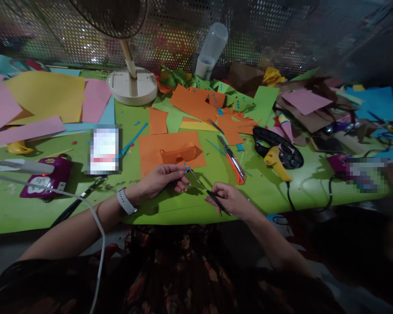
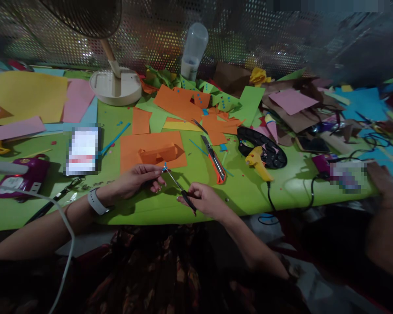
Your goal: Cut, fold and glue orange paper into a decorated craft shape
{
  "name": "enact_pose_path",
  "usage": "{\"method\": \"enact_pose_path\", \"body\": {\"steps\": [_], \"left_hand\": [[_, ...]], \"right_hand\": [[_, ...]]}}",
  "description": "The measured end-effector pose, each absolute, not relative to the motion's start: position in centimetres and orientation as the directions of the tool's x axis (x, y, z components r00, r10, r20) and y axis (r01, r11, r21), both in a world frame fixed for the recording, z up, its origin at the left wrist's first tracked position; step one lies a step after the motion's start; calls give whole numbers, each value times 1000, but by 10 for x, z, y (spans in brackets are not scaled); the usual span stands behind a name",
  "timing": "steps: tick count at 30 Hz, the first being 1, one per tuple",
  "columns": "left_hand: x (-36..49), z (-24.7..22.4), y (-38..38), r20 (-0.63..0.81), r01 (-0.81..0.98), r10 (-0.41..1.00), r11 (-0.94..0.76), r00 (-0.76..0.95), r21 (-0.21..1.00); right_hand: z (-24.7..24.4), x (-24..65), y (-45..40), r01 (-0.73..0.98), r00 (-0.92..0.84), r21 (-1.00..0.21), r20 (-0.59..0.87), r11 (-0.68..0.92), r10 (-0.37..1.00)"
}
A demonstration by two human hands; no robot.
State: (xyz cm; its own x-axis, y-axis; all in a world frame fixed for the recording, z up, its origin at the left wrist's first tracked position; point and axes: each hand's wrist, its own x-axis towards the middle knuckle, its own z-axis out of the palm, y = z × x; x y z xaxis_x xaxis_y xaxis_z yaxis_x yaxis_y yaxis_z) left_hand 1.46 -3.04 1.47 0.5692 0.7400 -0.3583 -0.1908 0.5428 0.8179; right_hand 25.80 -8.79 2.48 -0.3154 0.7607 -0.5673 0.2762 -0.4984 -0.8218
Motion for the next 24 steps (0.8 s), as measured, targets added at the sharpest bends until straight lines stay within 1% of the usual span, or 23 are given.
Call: {"method": "enact_pose_path", "body": {"steps": [10,16,24], "left_hand": [[15,13,-30,-374,-199,733,564,568,801],[13,13,-30,-415,-153,709,588,570,794],[12,11,-29,-399,-163,713,578,576,799]], "right_hand": [[26,258,-88,294,-298,-818,-570,-494,766],[21,260,-88,256,-298,-841,-538,-477,788],[24,258,-88,268,-270,-841,-533,-469,802]]}}
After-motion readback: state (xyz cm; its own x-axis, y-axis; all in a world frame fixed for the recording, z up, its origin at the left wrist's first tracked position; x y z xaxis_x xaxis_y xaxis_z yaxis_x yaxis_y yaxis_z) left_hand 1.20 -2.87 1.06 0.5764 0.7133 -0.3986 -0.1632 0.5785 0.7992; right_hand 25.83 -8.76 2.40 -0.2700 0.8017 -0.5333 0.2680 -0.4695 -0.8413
